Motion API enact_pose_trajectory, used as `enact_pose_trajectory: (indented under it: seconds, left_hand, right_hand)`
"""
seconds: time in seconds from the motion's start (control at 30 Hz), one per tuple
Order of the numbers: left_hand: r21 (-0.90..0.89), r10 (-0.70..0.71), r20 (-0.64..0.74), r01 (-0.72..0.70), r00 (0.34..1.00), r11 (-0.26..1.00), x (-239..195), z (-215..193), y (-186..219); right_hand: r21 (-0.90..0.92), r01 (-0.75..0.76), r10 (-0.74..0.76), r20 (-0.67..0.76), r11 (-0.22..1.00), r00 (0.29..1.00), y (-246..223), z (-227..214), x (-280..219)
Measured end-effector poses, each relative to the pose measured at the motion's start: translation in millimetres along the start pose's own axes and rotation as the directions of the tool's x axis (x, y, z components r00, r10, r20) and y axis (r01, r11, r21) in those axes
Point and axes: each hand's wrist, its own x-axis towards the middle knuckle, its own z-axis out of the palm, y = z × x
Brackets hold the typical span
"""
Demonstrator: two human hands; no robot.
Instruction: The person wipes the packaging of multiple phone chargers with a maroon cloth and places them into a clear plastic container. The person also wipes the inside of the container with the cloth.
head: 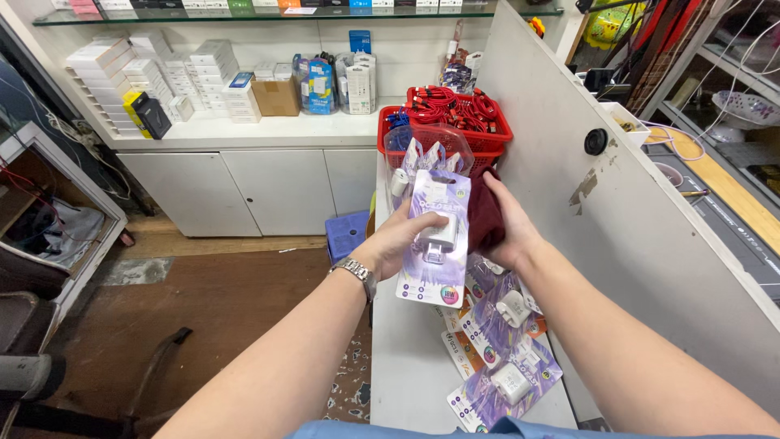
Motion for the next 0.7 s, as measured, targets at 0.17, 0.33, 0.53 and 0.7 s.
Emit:
enact_pose_trajectory:
  seconds: [0.17,0.33,0.53,0.7]
  left_hand:
    - [0.148,0.073,-0.219,-0.040,0.973,0.988,5,12,5]
    - [0.395,0.246,-0.096,-0.190,0.964,0.899,7,20,8]
    - [0.373,0.346,-0.179,-0.262,0.921,0.890,-1,23,17]
    - [0.474,0.410,-0.279,-0.246,0.868,0.845,3,30,14]
  right_hand:
    - [0.111,-0.026,0.010,0.146,0.993,0.989,10,3,-14]
    - [0.284,0.044,-0.063,0.057,0.958,0.996,-6,11,-7]
    - [0.230,0.018,-0.036,0.077,0.973,0.996,-6,13,-7]
    - [0.250,-0.003,-0.014,0.066,0.968,0.998,-9,20,-12]
